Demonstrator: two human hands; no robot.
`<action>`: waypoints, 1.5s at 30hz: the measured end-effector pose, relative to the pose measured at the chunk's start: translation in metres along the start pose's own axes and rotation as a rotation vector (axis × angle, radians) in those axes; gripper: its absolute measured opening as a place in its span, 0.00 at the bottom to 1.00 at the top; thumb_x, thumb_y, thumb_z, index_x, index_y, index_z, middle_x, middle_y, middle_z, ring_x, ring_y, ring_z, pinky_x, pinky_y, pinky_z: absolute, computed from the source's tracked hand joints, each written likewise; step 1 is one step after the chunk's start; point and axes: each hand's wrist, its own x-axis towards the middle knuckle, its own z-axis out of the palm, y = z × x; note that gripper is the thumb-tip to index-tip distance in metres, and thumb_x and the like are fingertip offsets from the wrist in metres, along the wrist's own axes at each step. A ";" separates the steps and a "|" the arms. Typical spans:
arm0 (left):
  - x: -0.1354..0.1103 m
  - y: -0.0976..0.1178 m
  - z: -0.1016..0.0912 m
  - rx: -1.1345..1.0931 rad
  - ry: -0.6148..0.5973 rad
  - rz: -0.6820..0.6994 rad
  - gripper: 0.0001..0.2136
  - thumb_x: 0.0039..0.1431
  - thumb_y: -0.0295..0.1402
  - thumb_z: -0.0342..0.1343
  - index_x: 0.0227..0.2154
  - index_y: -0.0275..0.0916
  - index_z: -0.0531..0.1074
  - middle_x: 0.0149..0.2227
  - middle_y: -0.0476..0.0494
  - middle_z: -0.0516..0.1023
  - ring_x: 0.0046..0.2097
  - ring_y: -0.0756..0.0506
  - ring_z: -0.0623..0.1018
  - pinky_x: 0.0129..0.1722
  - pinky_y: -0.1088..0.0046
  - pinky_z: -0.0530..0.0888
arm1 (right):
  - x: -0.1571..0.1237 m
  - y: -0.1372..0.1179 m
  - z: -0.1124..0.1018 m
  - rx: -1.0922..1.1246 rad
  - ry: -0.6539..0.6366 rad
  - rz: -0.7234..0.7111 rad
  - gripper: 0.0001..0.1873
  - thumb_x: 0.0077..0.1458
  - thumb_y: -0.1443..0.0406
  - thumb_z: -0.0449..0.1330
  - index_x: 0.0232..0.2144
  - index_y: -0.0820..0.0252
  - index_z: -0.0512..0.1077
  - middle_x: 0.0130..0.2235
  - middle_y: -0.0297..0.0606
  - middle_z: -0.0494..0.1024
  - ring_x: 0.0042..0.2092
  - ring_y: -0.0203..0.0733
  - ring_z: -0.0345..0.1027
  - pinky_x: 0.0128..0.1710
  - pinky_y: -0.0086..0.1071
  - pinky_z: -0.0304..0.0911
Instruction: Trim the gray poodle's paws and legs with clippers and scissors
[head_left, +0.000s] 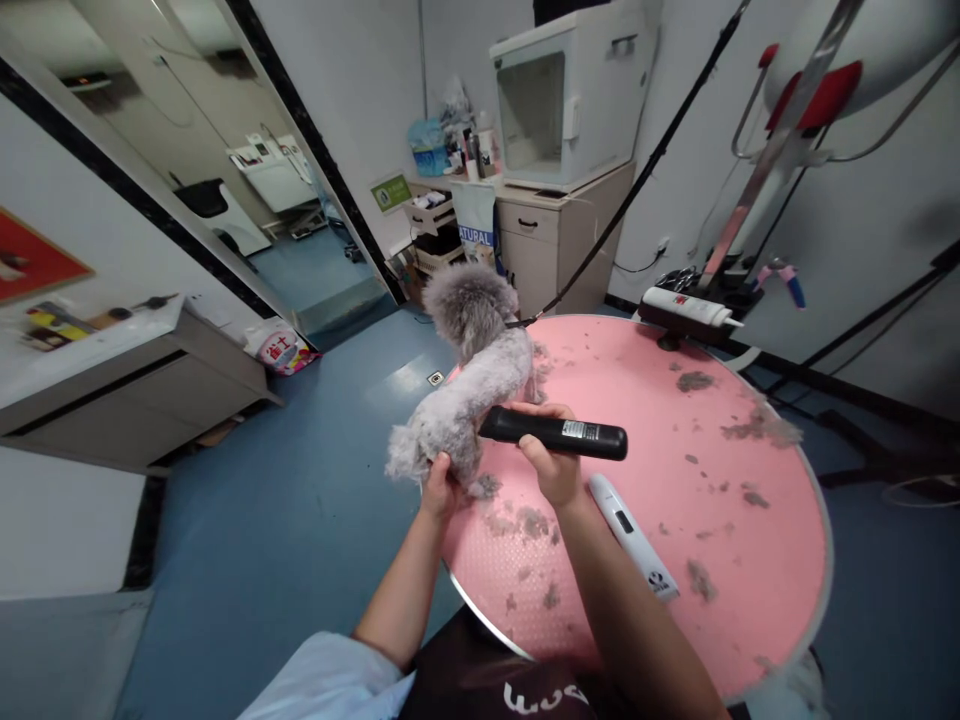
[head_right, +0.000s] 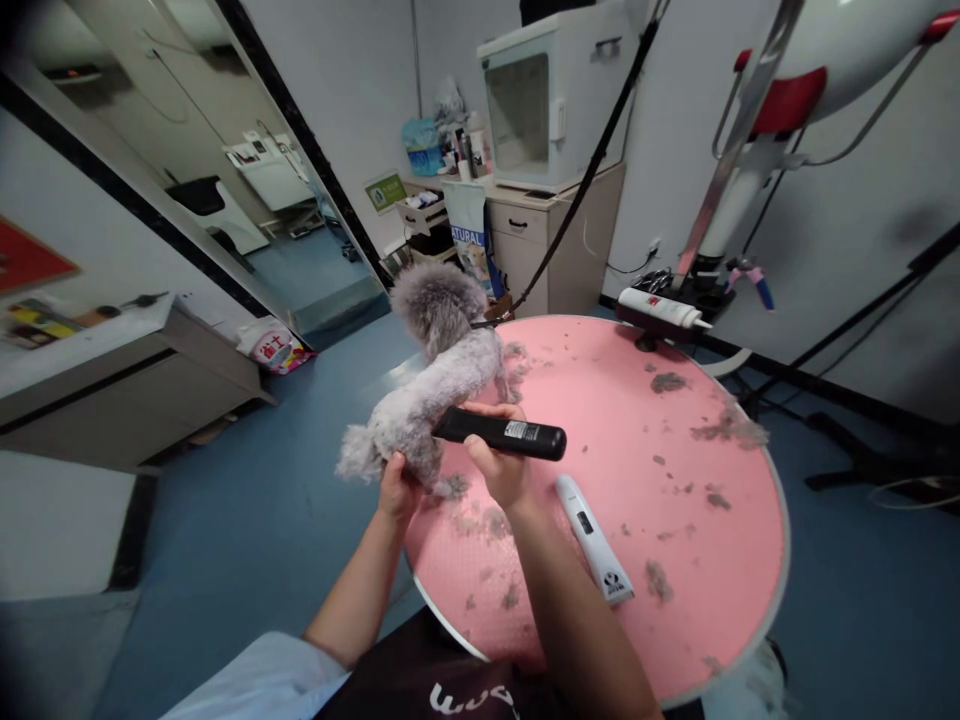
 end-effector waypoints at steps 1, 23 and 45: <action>0.001 -0.001 0.000 0.003 0.001 0.004 0.22 0.37 0.48 0.62 0.36 0.42 0.73 0.38 0.44 0.78 0.50 0.39 0.73 0.49 0.63 0.69 | 0.001 0.001 0.000 0.018 -0.037 0.005 0.17 0.47 0.68 0.60 0.39 0.51 0.61 0.45 0.37 0.75 0.48 0.44 0.69 0.53 0.46 0.61; 0.002 0.000 0.004 0.063 -0.076 0.159 0.23 0.42 0.52 0.61 0.40 0.46 0.73 0.43 0.48 0.78 0.52 0.43 0.73 0.52 0.67 0.69 | 0.009 0.011 -0.015 0.050 -0.071 0.095 0.18 0.40 0.70 0.65 0.35 0.53 0.66 0.42 0.35 0.76 0.47 0.44 0.70 0.52 0.44 0.61; 0.001 0.009 0.018 0.001 -0.031 0.196 0.28 0.36 0.54 0.64 0.38 0.38 0.75 0.39 0.44 0.79 0.44 0.43 0.77 0.46 0.68 0.72 | 0.020 0.039 -0.016 0.261 -0.083 0.213 0.14 0.40 0.67 0.63 0.34 0.56 0.68 0.35 0.33 0.79 0.34 0.40 0.72 0.36 0.35 0.68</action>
